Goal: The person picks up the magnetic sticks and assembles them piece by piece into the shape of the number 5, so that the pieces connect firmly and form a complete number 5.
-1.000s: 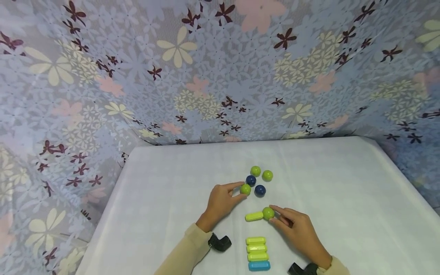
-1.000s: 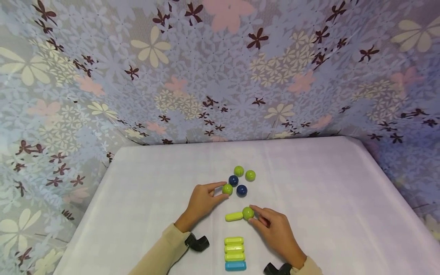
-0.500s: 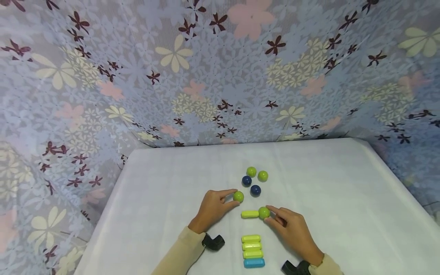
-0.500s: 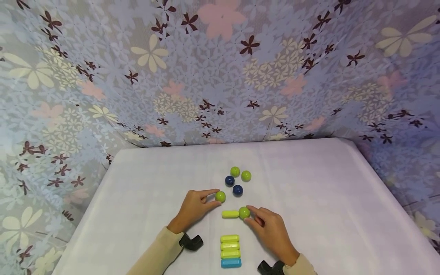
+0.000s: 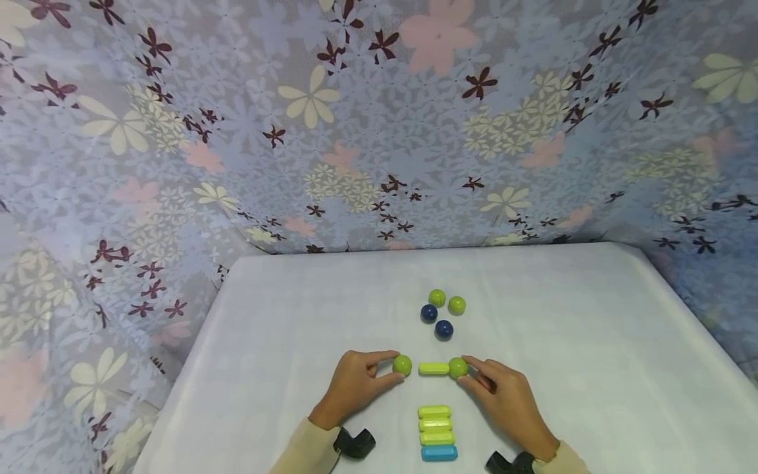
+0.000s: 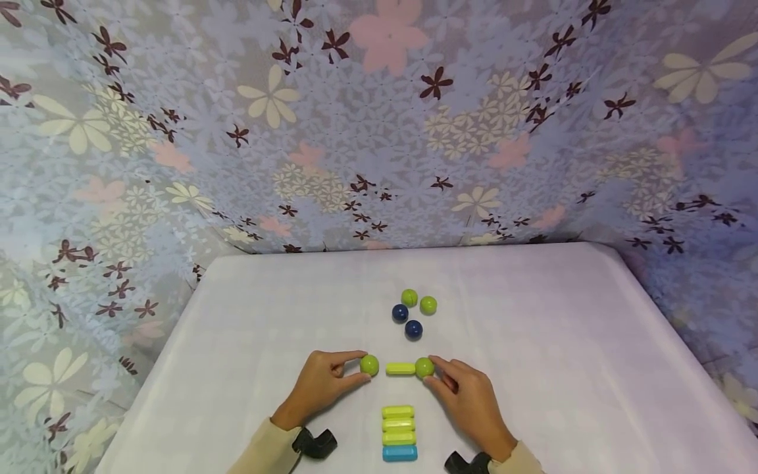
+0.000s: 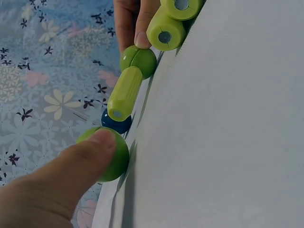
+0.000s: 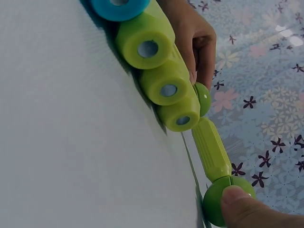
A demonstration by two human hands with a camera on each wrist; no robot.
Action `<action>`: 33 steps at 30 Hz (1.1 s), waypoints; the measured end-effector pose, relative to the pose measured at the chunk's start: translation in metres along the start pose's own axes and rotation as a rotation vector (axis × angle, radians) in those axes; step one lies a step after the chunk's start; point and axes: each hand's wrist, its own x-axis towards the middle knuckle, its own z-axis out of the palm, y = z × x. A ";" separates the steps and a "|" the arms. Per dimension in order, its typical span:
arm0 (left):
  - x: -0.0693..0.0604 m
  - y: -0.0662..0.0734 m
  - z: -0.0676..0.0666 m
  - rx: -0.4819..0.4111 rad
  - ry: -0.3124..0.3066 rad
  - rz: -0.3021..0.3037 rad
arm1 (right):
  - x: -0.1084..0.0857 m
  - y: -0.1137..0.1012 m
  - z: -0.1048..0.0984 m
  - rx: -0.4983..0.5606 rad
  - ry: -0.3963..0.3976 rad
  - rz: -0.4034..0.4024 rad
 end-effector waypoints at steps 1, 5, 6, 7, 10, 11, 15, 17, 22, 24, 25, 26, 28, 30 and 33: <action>0.000 0.001 0.000 -0.003 0.003 0.006 | 0.000 0.000 -0.001 -0.001 0.000 0.001; -0.002 0.003 -0.002 0.000 0.003 0.010 | -0.001 -0.002 0.003 0.004 -0.001 0.006; -0.003 0.003 -0.003 0.004 0.001 0.009 | -0.002 -0.002 0.004 0.007 -0.003 0.010; -0.004 0.002 -0.002 0.009 -0.002 0.012 | -0.002 -0.002 0.005 0.006 -0.005 0.013; -0.005 0.003 0.001 0.024 -0.017 0.023 | -0.004 -0.002 0.005 -0.006 -0.007 0.014; -0.004 0.004 0.003 0.028 -0.023 0.030 | -0.004 -0.002 0.005 -0.010 -0.003 0.008; -0.001 0.008 0.006 0.028 -0.021 0.070 | -0.002 0.000 0.003 -0.008 0.029 -0.037; 0.001 0.010 0.007 0.027 -0.006 0.080 | -0.001 0.001 0.002 -0.001 0.037 -0.055; -0.001 0.010 0.007 0.028 -0.018 0.050 | -0.001 -0.001 0.001 0.000 0.028 -0.062; -0.002 0.010 0.007 0.029 -0.027 0.039 | -0.001 -0.001 0.000 -0.003 0.021 -0.055; -0.002 0.010 0.007 0.035 -0.029 0.036 | -0.001 -0.002 0.000 -0.004 0.016 -0.050; -0.002 0.010 0.007 0.038 -0.029 0.034 | -0.001 -0.002 0.000 -0.005 0.012 -0.045; -0.002 0.010 0.007 0.035 -0.028 0.032 | -0.001 -0.002 0.000 -0.005 0.004 -0.034; 0.000 0.010 0.007 0.033 -0.026 0.035 | 0.000 -0.003 -0.001 -0.004 -0.002 -0.025; 0.002 0.009 0.006 0.034 -0.028 0.030 | 0.000 -0.002 0.000 -0.003 -0.006 -0.012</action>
